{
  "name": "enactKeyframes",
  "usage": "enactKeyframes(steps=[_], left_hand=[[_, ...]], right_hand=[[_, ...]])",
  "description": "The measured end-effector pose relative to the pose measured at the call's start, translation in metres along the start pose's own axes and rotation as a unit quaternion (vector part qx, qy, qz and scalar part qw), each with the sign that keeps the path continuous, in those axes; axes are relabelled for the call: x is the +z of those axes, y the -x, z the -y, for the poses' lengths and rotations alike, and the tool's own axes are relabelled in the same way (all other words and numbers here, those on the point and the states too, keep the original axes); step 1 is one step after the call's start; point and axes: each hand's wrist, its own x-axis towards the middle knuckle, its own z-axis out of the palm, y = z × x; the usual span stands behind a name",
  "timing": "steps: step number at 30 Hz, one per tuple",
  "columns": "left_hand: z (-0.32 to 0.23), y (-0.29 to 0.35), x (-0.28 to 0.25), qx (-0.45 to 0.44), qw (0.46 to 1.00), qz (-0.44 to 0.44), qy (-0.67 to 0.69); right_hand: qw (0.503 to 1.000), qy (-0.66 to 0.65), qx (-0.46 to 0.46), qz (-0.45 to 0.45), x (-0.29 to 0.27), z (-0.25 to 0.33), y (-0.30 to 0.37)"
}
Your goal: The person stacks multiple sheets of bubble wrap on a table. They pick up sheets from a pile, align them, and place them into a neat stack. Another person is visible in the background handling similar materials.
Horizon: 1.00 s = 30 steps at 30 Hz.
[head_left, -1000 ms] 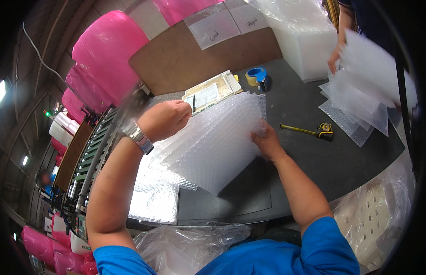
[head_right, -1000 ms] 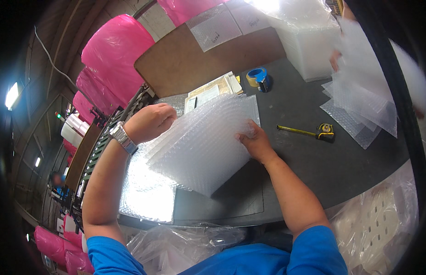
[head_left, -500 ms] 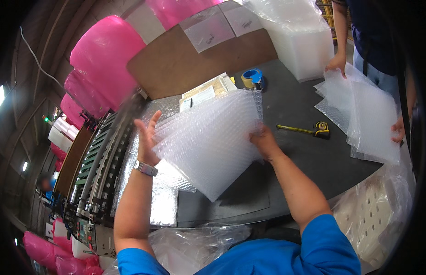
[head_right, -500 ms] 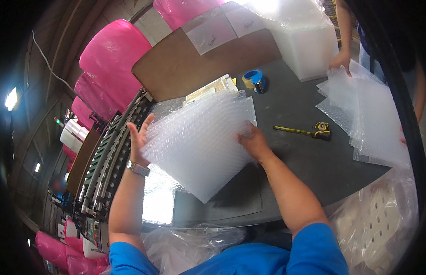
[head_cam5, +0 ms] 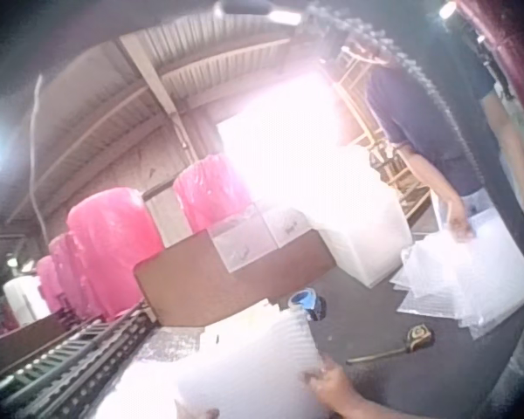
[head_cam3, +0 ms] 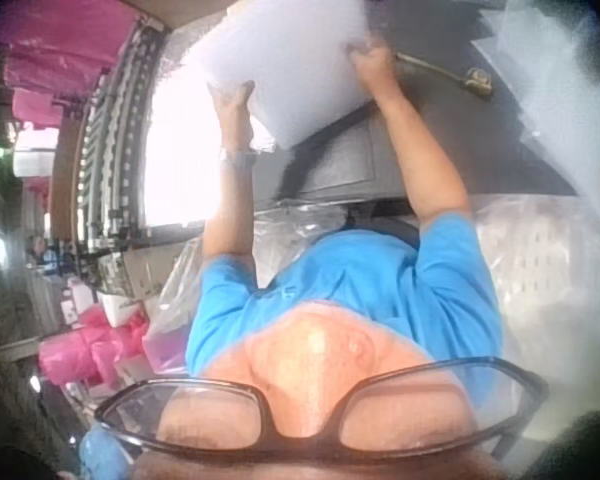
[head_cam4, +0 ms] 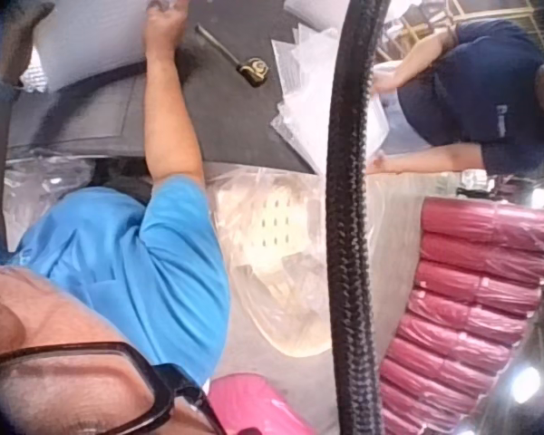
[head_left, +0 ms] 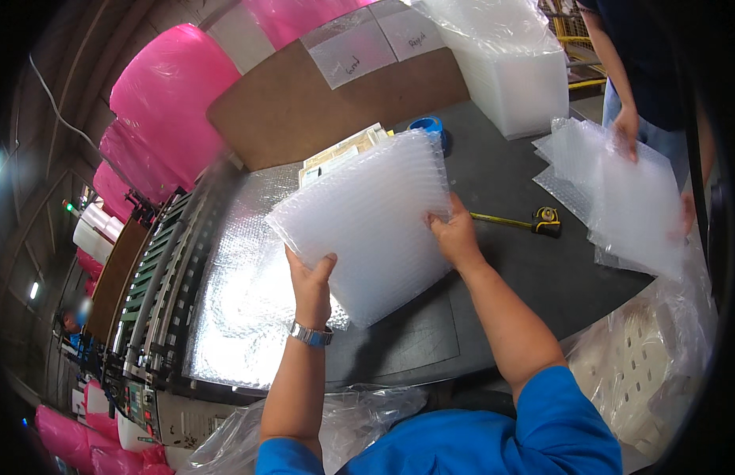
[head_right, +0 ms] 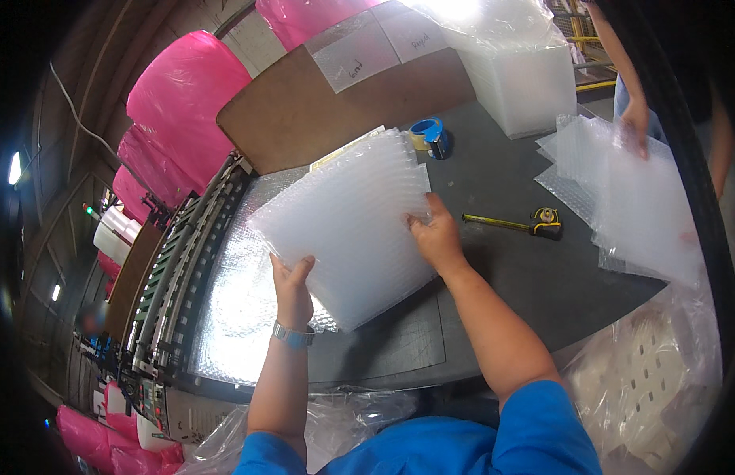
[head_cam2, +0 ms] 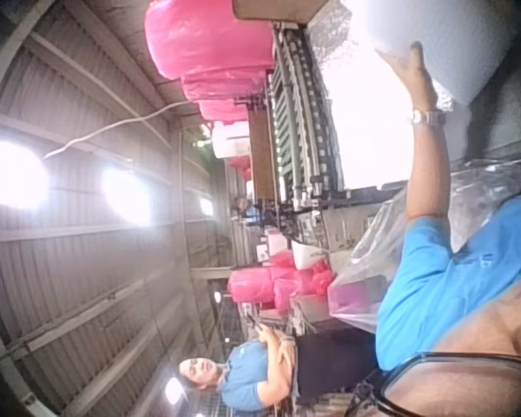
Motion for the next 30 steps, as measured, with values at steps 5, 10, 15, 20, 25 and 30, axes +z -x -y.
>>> enactKeyframes(steps=[5, 10, 15, 20, 25, 30], left_hand=[[0.035, 0.002, -0.033, -0.092, 0.994, 0.041, 0.039], [0.044, 0.022, -0.047, -0.104, 0.984, -0.068, 0.125], [0.030, 0.021, -0.082, -0.170, 0.897, -0.167, 0.372], [0.035, 0.023, -0.113, -0.154, 0.845, -0.248, 0.448], [0.025, 0.025, -0.102, -0.141, 0.829, -0.317, 0.438], [0.024, 0.023, -0.102, -0.139, 0.824, -0.306, 0.455]], right_hand=[[0.999, 0.027, -0.007, 0.047, -0.003, 0.028, 0.003], [0.994, -0.095, 0.013, 0.047, 0.006, 0.010, 0.004], [0.989, -0.103, 0.103, 0.003, -0.001, -0.005, 0.000], [0.968, 0.078, 0.218, 0.098, 0.000, -0.016, 0.010], [0.951, 0.122, 0.232, 0.164, 0.002, -0.021, 0.014], [0.950, 0.130, 0.227, 0.173, -0.001, -0.028, 0.011]])
